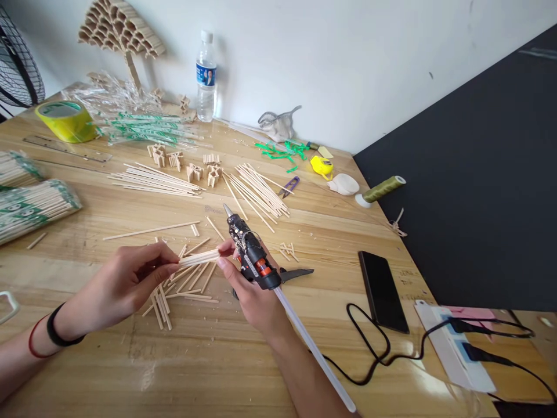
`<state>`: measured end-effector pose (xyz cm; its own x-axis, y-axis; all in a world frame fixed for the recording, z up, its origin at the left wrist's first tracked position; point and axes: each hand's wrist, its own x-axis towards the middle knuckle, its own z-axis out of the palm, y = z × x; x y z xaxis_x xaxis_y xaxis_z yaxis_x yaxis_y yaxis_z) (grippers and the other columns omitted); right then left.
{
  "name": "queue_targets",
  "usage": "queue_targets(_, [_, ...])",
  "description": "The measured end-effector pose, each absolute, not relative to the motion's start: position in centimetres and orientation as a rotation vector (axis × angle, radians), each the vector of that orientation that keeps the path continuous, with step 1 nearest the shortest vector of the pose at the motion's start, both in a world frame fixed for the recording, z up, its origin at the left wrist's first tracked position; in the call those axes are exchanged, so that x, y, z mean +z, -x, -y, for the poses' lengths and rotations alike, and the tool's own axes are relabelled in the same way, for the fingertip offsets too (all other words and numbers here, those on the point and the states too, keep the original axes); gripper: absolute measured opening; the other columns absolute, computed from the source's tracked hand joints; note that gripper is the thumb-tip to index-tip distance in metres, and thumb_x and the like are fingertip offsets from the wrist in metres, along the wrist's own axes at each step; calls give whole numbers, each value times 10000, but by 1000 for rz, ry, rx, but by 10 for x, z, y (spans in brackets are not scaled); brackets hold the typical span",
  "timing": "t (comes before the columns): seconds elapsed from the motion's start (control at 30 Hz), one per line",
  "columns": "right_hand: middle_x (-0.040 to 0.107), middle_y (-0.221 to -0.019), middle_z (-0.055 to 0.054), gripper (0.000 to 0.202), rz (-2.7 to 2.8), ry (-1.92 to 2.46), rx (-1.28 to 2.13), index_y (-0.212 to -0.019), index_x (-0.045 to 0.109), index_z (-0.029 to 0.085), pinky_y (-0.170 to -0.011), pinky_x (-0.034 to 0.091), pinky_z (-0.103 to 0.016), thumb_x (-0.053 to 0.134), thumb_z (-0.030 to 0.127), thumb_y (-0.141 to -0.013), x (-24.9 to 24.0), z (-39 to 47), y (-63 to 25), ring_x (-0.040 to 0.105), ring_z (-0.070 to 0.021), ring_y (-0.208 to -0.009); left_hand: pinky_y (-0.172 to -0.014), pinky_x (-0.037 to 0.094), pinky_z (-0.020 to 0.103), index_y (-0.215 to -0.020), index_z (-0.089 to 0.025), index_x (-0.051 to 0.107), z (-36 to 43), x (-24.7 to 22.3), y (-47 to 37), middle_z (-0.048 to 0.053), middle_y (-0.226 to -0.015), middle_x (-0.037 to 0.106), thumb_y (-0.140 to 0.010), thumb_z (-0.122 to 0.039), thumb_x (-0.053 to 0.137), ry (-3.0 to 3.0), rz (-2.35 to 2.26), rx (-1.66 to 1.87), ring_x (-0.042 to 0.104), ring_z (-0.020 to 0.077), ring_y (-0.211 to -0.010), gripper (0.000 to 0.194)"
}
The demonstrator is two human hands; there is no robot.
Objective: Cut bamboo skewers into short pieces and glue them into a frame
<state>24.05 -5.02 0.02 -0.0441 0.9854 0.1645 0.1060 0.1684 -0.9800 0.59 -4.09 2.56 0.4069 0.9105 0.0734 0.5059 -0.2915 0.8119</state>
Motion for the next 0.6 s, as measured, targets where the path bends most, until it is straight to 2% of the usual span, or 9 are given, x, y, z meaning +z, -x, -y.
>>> queue_targets(0.13, [685,-1057,-5,67,1394,1162,1036,-980,641,273,-956,507,-340,705,280,-961,-1,49,-242,646,-182,-1019,-514,396,195,-862,-186,666,40,24,-7,-31,-670,646,-995,-299,562,-1900,-1221,721,512,97,-556,204])
queue_targets(0.27, [694,-1060,-26,123,1367,1153,1036,-921,592,249,-953,528,-359,708,277,-953,-1,49,-241,659,-196,-1023,-554,454,201,-894,-189,660,41,19,-8,-12,-737,693,-990,-319,583,-1835,-1229,769,589,111,-614,180])
queue_targets(0.43, [688,-1107,-41,134,1302,1084,1092,-913,598,245,-954,557,-376,714,303,-949,-2,49,-240,667,-210,-1046,-601,462,208,-870,-196,655,42,17,-7,-9,-765,706,-973,-231,580,-1973,-1270,842,607,113,-657,132])
queue_targets(0.6, [656,-1037,-25,107,1311,1187,1035,-956,637,252,-936,529,-369,694,341,-972,-5,48,-243,645,-197,-974,-605,455,213,-847,-195,636,40,21,-7,-10,-758,694,-959,-190,580,-2039,-1299,893,605,117,-662,125])
